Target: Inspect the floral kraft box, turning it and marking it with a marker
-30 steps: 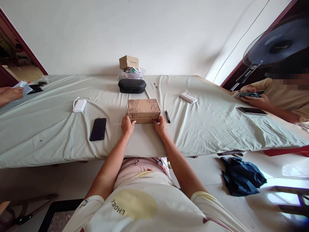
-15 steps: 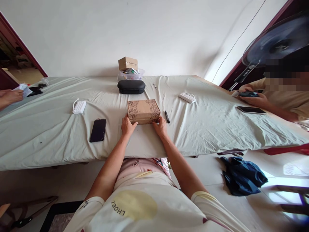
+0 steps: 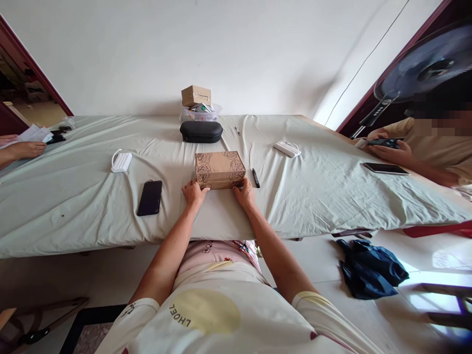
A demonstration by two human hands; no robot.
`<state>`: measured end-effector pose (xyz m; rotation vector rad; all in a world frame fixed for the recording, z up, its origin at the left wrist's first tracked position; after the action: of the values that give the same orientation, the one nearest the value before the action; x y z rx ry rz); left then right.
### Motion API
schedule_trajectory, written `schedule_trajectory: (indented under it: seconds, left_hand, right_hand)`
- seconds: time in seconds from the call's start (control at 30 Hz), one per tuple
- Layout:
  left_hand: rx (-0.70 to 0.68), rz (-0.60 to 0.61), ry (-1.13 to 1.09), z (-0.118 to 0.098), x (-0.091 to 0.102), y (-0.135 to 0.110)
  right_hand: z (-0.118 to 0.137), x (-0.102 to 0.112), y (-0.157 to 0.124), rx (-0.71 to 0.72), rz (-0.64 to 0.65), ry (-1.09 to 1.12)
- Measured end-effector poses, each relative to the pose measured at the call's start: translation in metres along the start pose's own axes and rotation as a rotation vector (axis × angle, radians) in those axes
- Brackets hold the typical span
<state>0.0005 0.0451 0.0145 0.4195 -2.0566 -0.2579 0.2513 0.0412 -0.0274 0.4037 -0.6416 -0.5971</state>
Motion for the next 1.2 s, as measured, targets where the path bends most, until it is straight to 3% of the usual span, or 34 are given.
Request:
schedule_trajectory:
  seconds: [1.2]
  left_hand:
    - [-0.003, 0.04, 0.001, 0.0, -0.0019, -0.0012]
  right_hand:
    - [-0.0007, 0.0011, 0.0009, -0.021, -0.02, 0.013]
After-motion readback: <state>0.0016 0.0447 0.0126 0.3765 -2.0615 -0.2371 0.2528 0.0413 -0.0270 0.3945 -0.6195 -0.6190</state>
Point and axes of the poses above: each hand's wrist, its own y-axis towards the middle knuckle, its own x-axis out of the back of the hand, z = x × y, the point moved 4 cm from there along y, towards the middle knuckle, and after that the axes turned 7 degrees about -z, right-handed, at the moved point
